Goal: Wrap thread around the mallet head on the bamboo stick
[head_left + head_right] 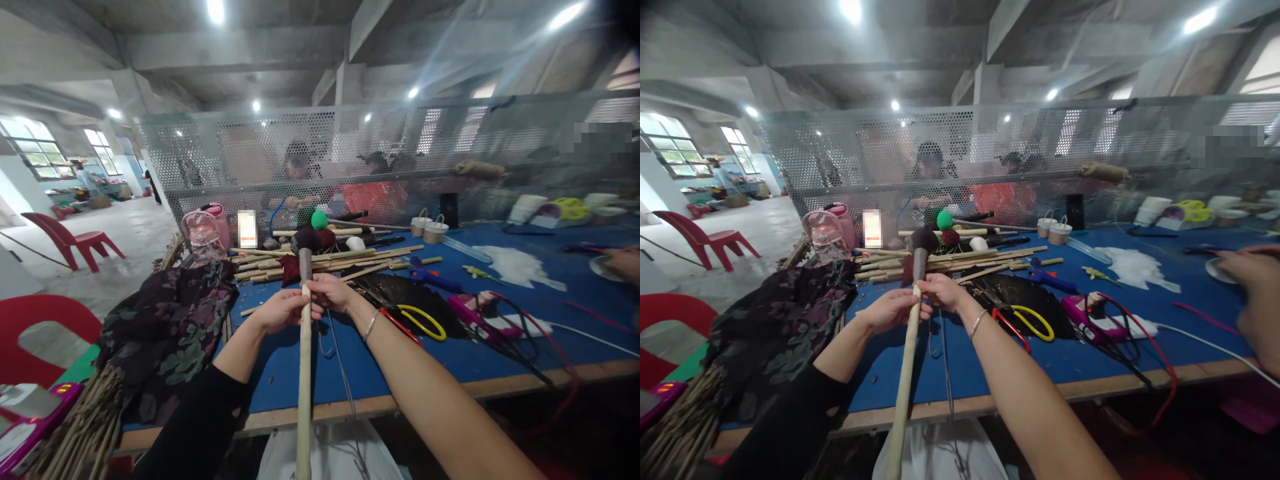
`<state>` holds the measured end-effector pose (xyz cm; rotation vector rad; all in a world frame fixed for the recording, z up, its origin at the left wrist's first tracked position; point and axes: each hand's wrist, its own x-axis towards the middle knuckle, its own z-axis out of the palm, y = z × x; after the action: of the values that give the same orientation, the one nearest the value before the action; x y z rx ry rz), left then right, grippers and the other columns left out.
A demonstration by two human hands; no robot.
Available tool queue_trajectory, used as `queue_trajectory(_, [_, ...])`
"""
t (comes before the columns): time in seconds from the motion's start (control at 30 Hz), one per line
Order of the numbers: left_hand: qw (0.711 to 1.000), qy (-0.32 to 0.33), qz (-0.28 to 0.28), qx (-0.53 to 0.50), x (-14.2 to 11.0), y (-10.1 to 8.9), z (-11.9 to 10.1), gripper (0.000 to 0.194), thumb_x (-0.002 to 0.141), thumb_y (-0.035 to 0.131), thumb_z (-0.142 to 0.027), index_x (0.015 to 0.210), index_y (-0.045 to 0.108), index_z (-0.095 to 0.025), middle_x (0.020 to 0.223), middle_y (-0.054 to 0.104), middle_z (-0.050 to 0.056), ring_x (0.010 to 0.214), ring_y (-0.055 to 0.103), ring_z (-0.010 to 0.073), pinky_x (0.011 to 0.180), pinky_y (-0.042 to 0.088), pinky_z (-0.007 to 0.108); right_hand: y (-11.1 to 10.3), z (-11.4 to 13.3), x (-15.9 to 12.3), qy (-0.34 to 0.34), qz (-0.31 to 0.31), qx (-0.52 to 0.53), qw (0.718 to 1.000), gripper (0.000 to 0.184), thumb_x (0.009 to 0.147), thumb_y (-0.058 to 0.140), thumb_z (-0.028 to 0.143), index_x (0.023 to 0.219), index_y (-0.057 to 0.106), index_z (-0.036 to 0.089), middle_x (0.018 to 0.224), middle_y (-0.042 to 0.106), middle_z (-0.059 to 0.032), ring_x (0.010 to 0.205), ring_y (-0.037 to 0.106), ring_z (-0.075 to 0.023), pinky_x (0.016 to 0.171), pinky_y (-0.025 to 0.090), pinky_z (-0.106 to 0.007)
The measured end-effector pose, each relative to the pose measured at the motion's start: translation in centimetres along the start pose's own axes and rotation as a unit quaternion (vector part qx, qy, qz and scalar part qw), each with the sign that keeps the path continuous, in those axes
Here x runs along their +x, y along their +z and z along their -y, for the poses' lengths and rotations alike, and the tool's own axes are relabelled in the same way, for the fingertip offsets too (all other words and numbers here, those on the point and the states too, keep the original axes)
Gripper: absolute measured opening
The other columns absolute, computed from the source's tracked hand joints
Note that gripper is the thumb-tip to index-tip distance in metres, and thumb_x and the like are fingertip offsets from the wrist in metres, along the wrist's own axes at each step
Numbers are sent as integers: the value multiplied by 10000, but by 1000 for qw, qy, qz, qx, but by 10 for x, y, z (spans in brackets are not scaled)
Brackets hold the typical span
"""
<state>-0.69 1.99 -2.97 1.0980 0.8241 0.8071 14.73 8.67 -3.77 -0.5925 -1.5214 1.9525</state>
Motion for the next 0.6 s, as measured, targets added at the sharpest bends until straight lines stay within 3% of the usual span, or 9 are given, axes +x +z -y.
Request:
queue_trajectory(0.13, [988,43,-105,102,5,1,4,371,658,673,-458,765,540,-128,581,546,0,460,512,92,433,355,195,1,-3,3,-9,-46,-37,998,345,635,702,408,683,479,149,423,396,86,293,243,-17,292,99,-181])
queue_trajectory(0.23, [977,59,-146,144,7,-1,6,391,584,735,-433,659,508,-124,491,450,-51,401,406,46,413,307,178,2,-4,4,-3,-65,-65,996,353,633,700,420,681,471,157,383,323,110,282,194,-18,286,88,-183])
queue_trajectory(0.4, [994,36,-69,74,5,-4,3,356,618,726,-410,716,573,-103,642,580,26,524,527,83,502,396,198,0,-3,2,31,-43,-36,998,335,658,685,416,711,480,156,388,300,118,295,172,-15,295,87,-168])
queue_trajectory(0.5, [1000,16,-3,12,1,-3,0,356,664,704,-383,858,607,-101,832,643,104,691,611,138,603,453,229,-4,-1,0,42,7,-1,999,328,684,665,414,774,515,137,436,360,104,303,172,-5,301,76,-162])
queue_trajectory(0.6, [999,2,29,-21,-1,-2,-2,378,676,700,-362,935,598,-107,902,651,136,764,629,169,648,470,255,-5,-1,-1,26,19,6,999,322,685,667,404,735,505,131,478,409,85,301,197,2,297,84,-164])
